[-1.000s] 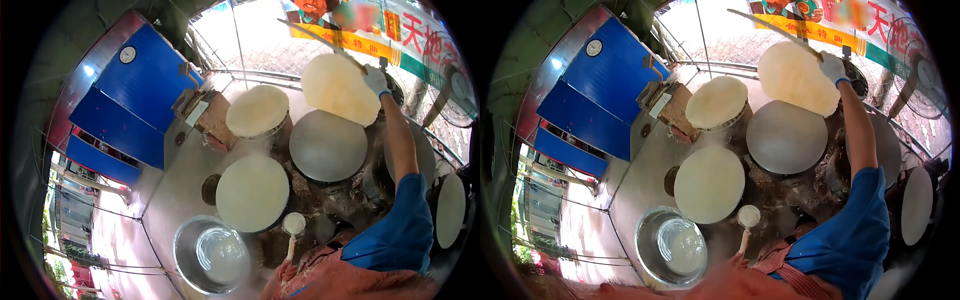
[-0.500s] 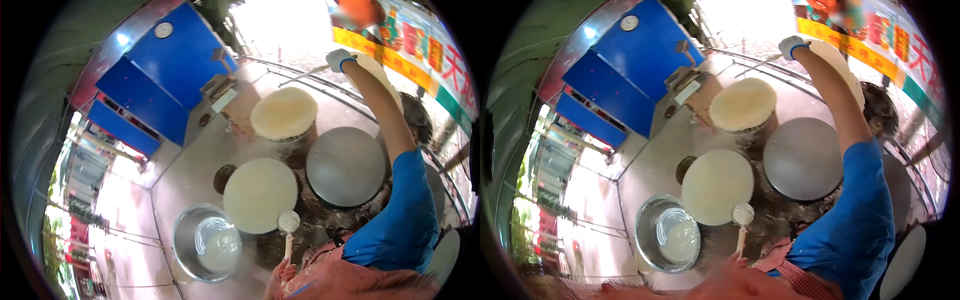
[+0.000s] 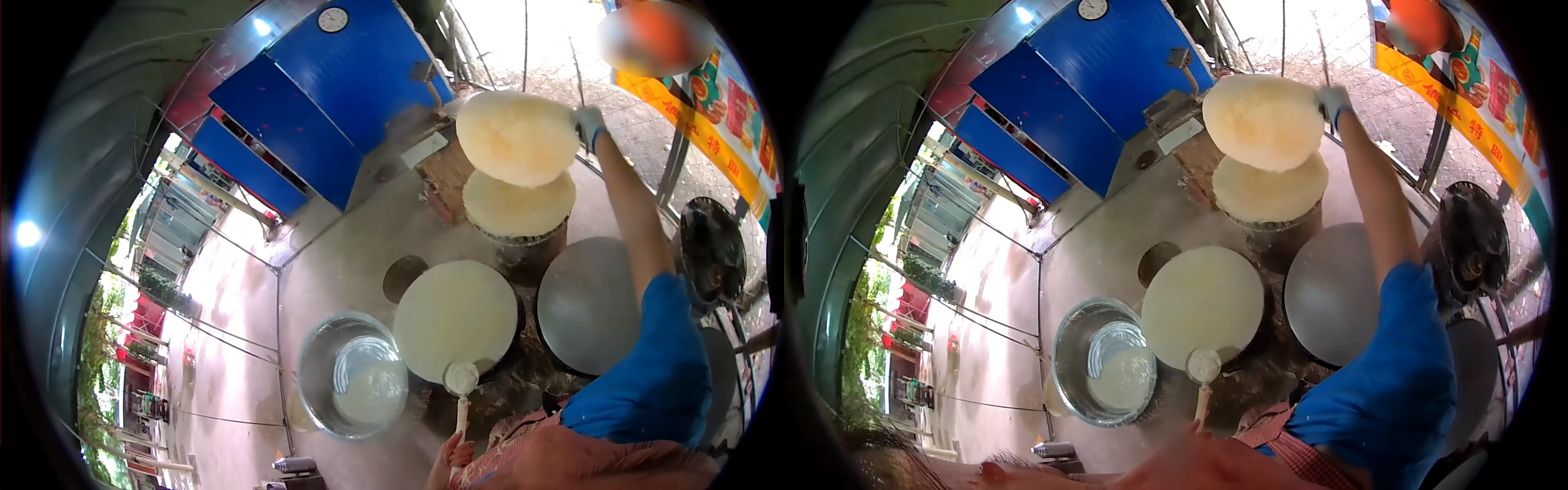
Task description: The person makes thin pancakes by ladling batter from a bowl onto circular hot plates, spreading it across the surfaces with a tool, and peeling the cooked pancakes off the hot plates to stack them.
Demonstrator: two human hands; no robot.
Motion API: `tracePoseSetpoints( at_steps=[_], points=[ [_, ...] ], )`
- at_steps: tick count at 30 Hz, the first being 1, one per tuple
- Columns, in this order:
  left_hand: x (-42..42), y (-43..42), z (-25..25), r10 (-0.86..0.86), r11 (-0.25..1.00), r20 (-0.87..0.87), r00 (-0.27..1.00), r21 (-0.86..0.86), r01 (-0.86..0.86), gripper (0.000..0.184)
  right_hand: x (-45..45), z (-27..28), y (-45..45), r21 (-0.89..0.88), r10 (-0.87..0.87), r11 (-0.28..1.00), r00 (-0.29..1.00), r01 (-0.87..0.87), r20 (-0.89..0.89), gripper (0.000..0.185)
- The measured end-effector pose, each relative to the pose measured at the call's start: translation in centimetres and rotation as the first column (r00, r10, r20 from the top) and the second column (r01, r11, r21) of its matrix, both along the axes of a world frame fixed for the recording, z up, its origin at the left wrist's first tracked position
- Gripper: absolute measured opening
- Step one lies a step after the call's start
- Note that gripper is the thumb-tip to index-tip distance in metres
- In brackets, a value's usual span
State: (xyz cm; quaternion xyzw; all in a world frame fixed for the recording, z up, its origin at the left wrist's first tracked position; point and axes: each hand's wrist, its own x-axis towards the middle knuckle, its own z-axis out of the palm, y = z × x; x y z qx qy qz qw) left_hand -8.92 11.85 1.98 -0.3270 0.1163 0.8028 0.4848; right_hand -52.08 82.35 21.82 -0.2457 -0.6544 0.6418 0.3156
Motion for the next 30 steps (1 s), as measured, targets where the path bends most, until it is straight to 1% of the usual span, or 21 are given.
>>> tracePoseSetpoints(
  at_steps=[1,3,4,5,7,10,11,13,16,17,19,20,21,22,23,24,25,26,27,28,30],
  points=[
    [-0.1,0.3,0.4,0.021,1.0,0.0,1.0,-0.018,-0.021,0.02,-1.1,-3.8,-0.4,-0.215,-0.048,0.976,0.998,0.036,-0.049,0.024],
    [-0.2,0.7,1.0,0.064,0.996,-0.006,0.998,-0.054,-0.064,0.018,-2.0,-11.6,-1.6,-0.248,-0.055,0.967,0.998,0.053,-0.004,0.021],
    [-0.5,0.9,1.3,0.083,0.994,-0.012,0.996,-0.068,-0.083,0.018,-1.7,-14.9,-3.2,-0.283,-0.062,0.957,0.998,0.057,-0.009,0.023],
    [-0.6,1.1,1.5,0.097,0.991,-0.018,0.995,-0.087,-0.098,0.017,-1.9,-18.2,-4.5,-0.331,-0.121,0.935,0.992,0.123,0.027,0.023],
    [-0.8,1.4,2.1,0.127,0.984,-0.019,0.992,-0.124,-0.128,0.017,-0.7,-22.1,-8.2,-0.335,-0.203,0.913,0.972,0.231,0.118,0.025],
    [-0.7,1.6,2.5,0.148,0.974,-0.012,0.989,-0.17,-0.147,0.016,-0.7,-28.3,-10.4,-0.175,-0.268,0.934,0.933,0.313,0.24,0.029],
    [-0.6,1.6,2.5,0.153,0.972,-0.011,0.988,-0.179,-0.152,0.016,0.0,-28.5,-10.7,-0.174,-0.206,0.949,0.936,0.262,0.286,0.031],
    [-0.2,1.7,2.6,0.168,0.968,-0.008,0.986,-0.188,-0.167,0.016,1.5,-26.0,-11.3,-0.175,-0.083,0.972,0.929,0.155,0.361,0.035],
    [-0.2,1.4,2.3,0.186,0.968,-0.018,0.982,-0.171,-0.186,0.017,-0.1,-27.8,-9.8,0.055,-0.158,0.987,0.859,0.15,0.486,0.036],
    [0.0,1.2,2.2,0.193,0.969,-0.026,0.981,-0.149,-0.195,0.018,-0.5,-28.7,-9.0,0.157,-0.171,0.982,0.828,0.102,0.535,0.037],
    [1.0,0.9,2.2,0.243,0.965,-0.025,0.97,-0.093,-0.244,0.019,-1.5,-32.4,-7.4,0.343,-0.175,0.937,0.757,-0.07,0.63,0.04],
    [1.7,0.8,2.1,0.28,0.958,-0.024,0.96,-0.061,-0.281,0.02,-2.6,-37.5,-5.4,0.366,-0.111,0.924,0.838,-0.112,0.535,0.042],
    [2.2,0.8,2.2,0.32,0.947,-0.022,0.947,-0.03,-0.32,0.02,-1.4,-36.8,-5.4,0.264,0.01,0.933,0.75,-0.244,0.661,0.042],
    [2.3,0.5,2.3,0.36,0.933,-0.027,0.933,0.001,-0.36,0.021,1.4,-32.6,-7.7,0.231,0.051,0.937,0.756,-0.263,0.653,0.045],
    [2.5,0.2,2.4,0.406,0.914,-0.028,0.913,0.028,-0.405,0.022,4.6,-27.2,-10.6,0.198,0.091,0.939,0.759,-0.281,0.644,0.049],
    [2.5,-0.2,2.4,0.455,0.89,-0.045,0.889,0.056,-0.453,0.023,5.9,-25.7,-11.4,0.225,0.168,0.891,0.745,-0.395,0.645,0.055],
    [2.4,-1.0,2.3,0.503,0.864,-0.066,0.862,0.078,-0.498,0.023,8.3,-21.0,-15.6,0.111,0.316,0.885,0.76,-0.451,0.567,0.057],
    [2.5,-1.9,2.1,0.547,0.837,-0.083,0.833,0.094,-0.54,0.024,8.9,-20.5,-18.2,0.33,0.185,0.816,0.755,-0.474,0.629,0.055],
    [2.4,-3.0,1.8,0.588,0.809,-0.107,0.802,0.107,-0.578,0.025,8.7,-20.7,-21.0,0.535,0.035,0.697,0.768,-0.477,0.639,0.053],
    [2.3,-4.5,1.5,0.621,0.784,-0.133,0.772,0.119,-0.61,0.026,8.0,-21.6,-24.2,0.53,0.198,0.652,0.797,-0.542,0.571,0.051],
    [2.0,-8.0,1.0,0.674,0.739,-0.19,0.714,0.134,-0.661,0.028,7.3,-23.2,-29.7,0.535,0.483,0.563,0.776,-0.63,0.406,0.048]
  ],
)
